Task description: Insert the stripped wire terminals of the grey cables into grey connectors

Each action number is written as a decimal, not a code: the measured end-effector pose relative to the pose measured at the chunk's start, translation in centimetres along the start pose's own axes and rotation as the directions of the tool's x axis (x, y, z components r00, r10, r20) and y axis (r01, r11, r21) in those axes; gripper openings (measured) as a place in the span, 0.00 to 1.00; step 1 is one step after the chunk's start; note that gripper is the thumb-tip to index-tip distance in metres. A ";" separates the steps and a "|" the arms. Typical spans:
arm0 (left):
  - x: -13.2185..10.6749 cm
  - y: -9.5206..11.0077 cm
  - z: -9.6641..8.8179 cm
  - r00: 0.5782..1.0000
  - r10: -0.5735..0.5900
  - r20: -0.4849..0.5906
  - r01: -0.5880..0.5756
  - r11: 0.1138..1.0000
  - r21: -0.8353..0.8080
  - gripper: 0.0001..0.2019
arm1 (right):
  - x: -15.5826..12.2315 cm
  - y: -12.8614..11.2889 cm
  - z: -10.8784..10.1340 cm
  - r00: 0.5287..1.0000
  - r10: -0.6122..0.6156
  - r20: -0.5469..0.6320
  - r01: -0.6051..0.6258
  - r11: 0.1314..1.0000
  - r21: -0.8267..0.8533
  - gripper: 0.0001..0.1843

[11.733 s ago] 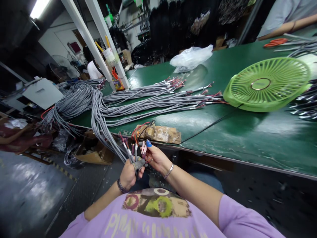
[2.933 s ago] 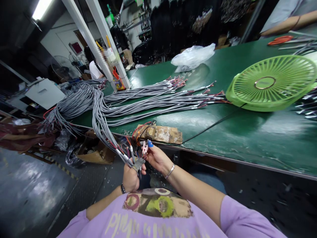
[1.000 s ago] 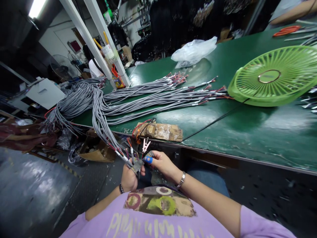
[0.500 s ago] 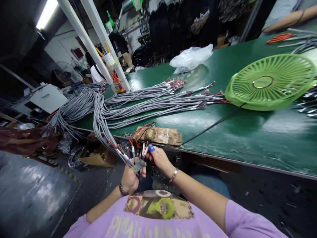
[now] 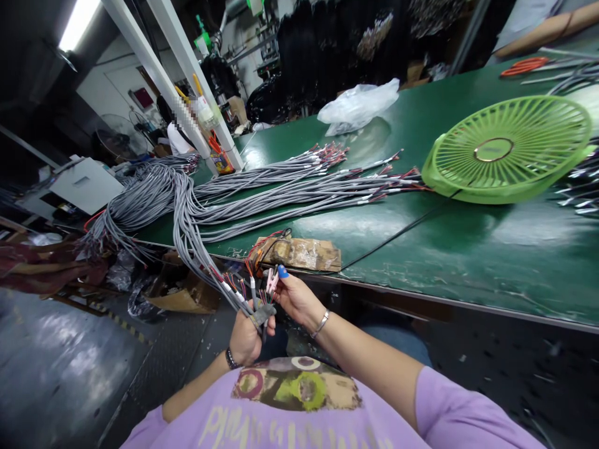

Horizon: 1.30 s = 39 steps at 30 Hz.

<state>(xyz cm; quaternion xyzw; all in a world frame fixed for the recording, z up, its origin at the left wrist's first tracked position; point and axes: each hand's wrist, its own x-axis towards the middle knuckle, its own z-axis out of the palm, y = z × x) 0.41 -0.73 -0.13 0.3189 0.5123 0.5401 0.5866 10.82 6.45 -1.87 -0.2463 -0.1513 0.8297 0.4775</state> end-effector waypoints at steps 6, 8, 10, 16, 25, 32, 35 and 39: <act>-0.5 0.1 -0.3 1.000 0.012 0.013 -0.012 1.000 -0.013 0.11 | -0.5 -0.1 -0.8 0.988 0.127 0.087 -0.127 0.992 0.000 0.20; -0.9 0.1 -0.4 0.999 0.023 0.022 -0.022 1.000 -0.016 0.11 | -0.8 -0.2 -0.9 0.981 0.155 0.117 -0.155 0.988 -0.006 0.19; -1.1 0.1 -0.5 0.999 0.035 0.028 -0.034 0.999 -0.022 0.11 | -1.1 -0.2 -0.9 0.985 0.128 0.115 -0.125 0.992 -0.025 0.15; -0.9 0.1 -0.3 0.999 0.046 0.026 -0.044 0.997 -0.065 0.11 | -1.5 -0.3 -0.6 0.997 -0.010 0.081 0.022 0.989 -0.144 0.12; -0.2 0.1 0.2 0.997 0.079 -0.017 -0.080 0.993 -0.084 0.11 | -0.6 -0.3 -0.7 0.998 0.035 0.057 -0.027 0.991 -0.133 0.18; -0.3 -0.3 0.6 0.992 0.112 -0.053 -0.113 0.993 -0.016 0.11 | 0.0 0.0 -0.1 0.999 0.052 -0.001 -0.052 0.999 -0.007 0.14; -0.2 -0.2 0.7 0.993 0.104 -0.056 -0.103 0.995 0.010 0.12 | 0.1 0.2 -0.1 0.999 0.025 -0.025 -0.025 1.000 -0.014 0.14; -0.1 -0.1 0.7 0.992 0.105 -0.068 -0.105 0.994 0.008 0.12 | -0.1 0.3 -0.2 0.999 0.031 0.016 -0.030 0.999 -0.033 0.16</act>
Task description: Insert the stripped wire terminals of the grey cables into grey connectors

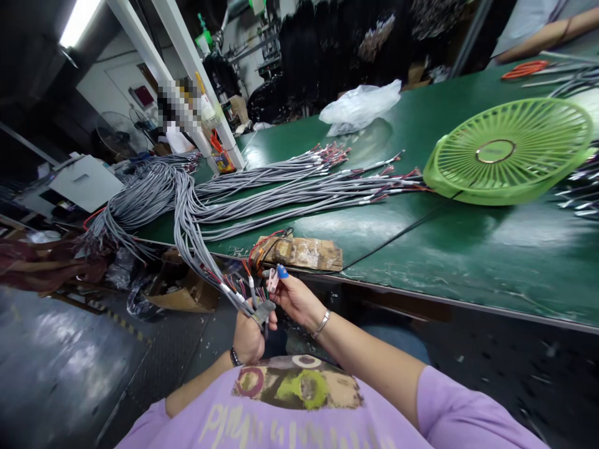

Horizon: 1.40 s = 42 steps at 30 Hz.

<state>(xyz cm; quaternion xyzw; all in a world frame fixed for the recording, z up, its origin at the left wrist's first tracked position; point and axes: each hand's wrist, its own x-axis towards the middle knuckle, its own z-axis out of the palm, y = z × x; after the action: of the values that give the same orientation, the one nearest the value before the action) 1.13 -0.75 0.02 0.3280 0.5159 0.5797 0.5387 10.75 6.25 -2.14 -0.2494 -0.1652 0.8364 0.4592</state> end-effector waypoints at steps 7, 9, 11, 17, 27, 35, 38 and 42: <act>-0.7 -0.6 -1.2 1.000 0.018 -0.001 -0.018 0.999 0.028 0.12 | -1.9 -0.7 -1.0 0.976 0.157 0.151 -0.138 0.982 -0.129 0.23; -0.8 -0.8 -1.5 1.000 0.020 -0.004 -0.020 0.998 0.053 0.13 | -2.8 -1.0 -1.1 0.964 0.192 0.183 -0.147 0.960 -0.237 0.22; -0.9 -1.0 -1.7 1.000 0.022 -0.006 -0.022 0.996 0.081 0.13 | -3.6 -1.2 -0.8 0.959 0.195 0.204 -0.105 0.919 -0.381 0.20; -1.1 -1.2 -1.8 0.999 0.041 -0.002 -0.041 0.989 0.143 0.15 | -4.7 -0.9 0.9 0.981 0.080 0.176 0.046 0.791 -0.610 0.17; -1.2 -1.0 -1.8 0.999 0.034 -0.033 -0.029 0.990 0.137 0.15 | -5.1 -0.2 1.8 0.983 0.004 0.181 0.096 0.838 -0.538 0.15; -1.2 -0.3 -1.6 0.999 -0.033 0.006 0.033 0.996 0.083 0.16 | -5.3 1.5 1.7 0.990 -0.067 0.126 0.114 0.904 -0.412 0.11; -1.3 -0.5 -1.8 0.999 -0.041 0.010 0.040 0.994 0.099 0.15 | -5.2 1.8 1.6 0.992 -0.055 0.115 0.095 0.920 -0.380 0.12; -1.2 -0.5 -1.9 1.000 -0.007 -0.025 0.009 0.998 0.062 0.14 | -4.5 1.2 0.5 0.995 -0.087 0.044 0.098 0.926 -0.365 0.14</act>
<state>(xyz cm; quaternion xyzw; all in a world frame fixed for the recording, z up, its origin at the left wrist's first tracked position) -0.28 -2.42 -0.75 0.3354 0.5413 0.5654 0.5242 11.72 1.74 -1.17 -0.3112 -0.3362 0.7716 0.4412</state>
